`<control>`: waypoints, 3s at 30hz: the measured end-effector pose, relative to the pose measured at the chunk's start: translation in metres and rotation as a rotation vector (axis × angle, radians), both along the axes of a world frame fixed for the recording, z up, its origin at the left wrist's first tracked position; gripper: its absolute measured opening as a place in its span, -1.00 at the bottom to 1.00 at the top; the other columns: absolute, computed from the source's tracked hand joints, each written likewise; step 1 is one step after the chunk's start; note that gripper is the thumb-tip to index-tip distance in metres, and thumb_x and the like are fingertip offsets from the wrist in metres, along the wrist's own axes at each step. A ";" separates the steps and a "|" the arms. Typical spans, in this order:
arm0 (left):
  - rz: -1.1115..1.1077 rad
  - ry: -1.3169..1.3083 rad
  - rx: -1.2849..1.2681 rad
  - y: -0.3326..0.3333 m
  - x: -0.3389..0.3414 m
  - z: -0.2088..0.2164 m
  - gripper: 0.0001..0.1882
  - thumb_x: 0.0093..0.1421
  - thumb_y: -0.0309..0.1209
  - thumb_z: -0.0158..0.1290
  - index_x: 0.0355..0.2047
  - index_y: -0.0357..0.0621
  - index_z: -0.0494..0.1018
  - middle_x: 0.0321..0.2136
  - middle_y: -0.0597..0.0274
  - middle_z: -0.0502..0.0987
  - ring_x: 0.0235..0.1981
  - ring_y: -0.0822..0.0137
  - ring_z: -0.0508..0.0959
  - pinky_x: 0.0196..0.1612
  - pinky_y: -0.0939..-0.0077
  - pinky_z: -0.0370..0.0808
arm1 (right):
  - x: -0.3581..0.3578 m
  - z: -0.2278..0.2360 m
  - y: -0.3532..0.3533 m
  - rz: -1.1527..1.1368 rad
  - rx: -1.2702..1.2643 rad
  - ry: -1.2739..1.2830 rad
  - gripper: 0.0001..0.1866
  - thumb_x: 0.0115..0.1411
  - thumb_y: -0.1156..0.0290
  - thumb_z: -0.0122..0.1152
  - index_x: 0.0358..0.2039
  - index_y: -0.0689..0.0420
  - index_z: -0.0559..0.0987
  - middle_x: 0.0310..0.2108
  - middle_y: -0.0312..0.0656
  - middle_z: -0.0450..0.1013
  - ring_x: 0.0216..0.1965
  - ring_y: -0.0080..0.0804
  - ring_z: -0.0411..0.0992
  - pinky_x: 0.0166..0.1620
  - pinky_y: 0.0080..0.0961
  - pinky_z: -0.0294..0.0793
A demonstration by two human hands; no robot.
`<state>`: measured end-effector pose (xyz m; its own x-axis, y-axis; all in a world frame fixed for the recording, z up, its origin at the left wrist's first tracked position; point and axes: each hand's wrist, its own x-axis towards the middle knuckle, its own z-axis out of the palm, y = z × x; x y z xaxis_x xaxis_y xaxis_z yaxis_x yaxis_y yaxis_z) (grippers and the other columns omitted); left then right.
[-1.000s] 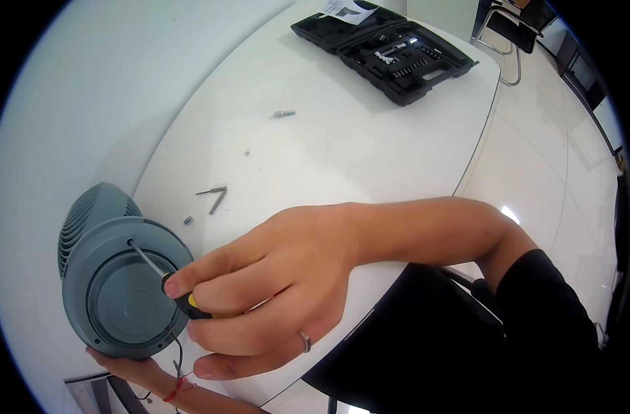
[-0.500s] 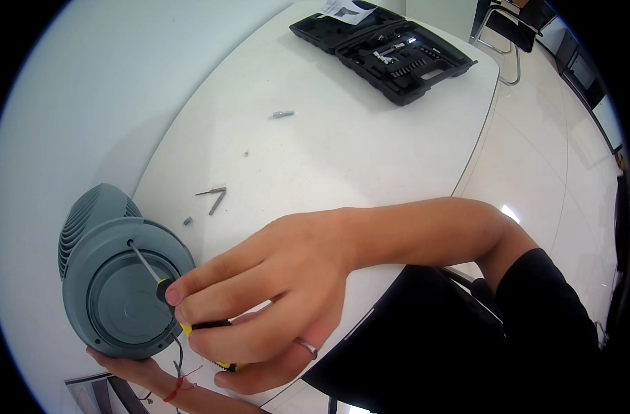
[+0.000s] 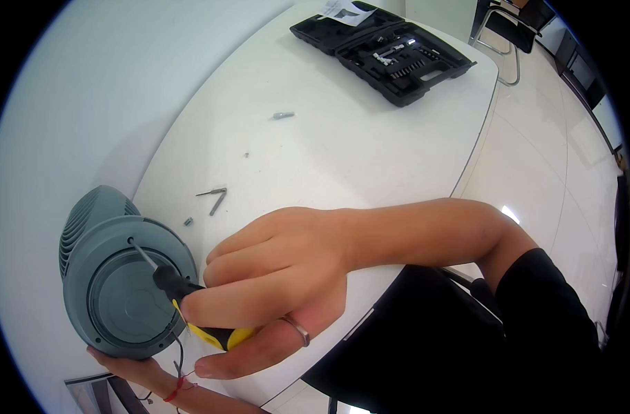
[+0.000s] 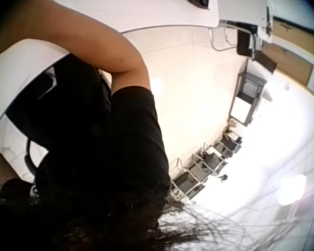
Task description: The person uses a screwdriver to remove screws from the base of a teal desk fan. Screws are placed on the table as they are removed. The fan remains on the table throughout the process.
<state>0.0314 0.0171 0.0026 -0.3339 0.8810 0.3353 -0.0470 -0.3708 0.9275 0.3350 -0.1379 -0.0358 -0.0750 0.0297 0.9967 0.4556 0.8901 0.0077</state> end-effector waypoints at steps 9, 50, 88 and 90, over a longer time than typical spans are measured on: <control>0.015 0.024 0.000 0.001 0.000 0.000 -0.28 0.45 0.08 -0.12 0.30 -0.34 0.29 0.29 0.00 0.35 0.25 0.12 0.43 0.27 0.26 0.38 | -0.012 -0.002 0.011 -0.038 0.200 0.128 -0.81 0.31 0.34 0.23 -0.14 0.14 0.53 -0.54 -0.28 0.37 -0.60 -0.35 0.34 -0.54 -0.38 0.24; -0.353 0.890 1.190 -0.079 0.120 0.019 -0.29 -0.04 -0.46 0.22 0.22 -0.07 0.45 0.16 0.23 0.47 0.13 0.22 0.49 0.01 0.28 0.46 | 0.016 -0.027 -0.008 -0.322 -0.032 -0.172 -0.42 0.14 0.40 0.19 0.22 -0.04 0.46 -0.01 -0.02 0.28 -0.11 -0.07 0.38 -0.10 -0.18 0.47; -0.284 0.830 0.925 -0.087 0.131 -0.004 -0.45 -0.02 -0.60 0.26 0.04 0.04 0.61 -0.18 0.37 0.63 -0.35 0.33 0.60 -0.36 0.45 0.54 | 0.016 -0.001 -0.010 -0.307 0.017 -0.025 -0.53 0.03 0.44 0.50 -0.02 0.06 0.55 -0.09 -0.13 0.33 -0.25 -0.32 0.48 -0.27 -0.47 0.62; -0.270 0.827 0.951 -0.087 0.131 0.002 -0.48 -0.02 -0.59 0.28 0.01 0.04 0.62 -0.20 0.37 0.63 -0.36 0.32 0.62 -0.38 0.46 0.55 | 0.016 0.001 -0.012 -0.320 -0.002 -0.077 -0.49 -0.01 0.50 0.45 -0.01 0.09 0.50 -0.04 -0.10 0.32 -0.20 -0.28 0.50 -0.19 -0.40 0.68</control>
<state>0.1623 -0.0698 0.0041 0.4236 0.1897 0.8858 0.2351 -0.9673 0.0948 0.3513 -0.1503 -0.0350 -0.1364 0.0662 0.9884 0.7106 0.7018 0.0511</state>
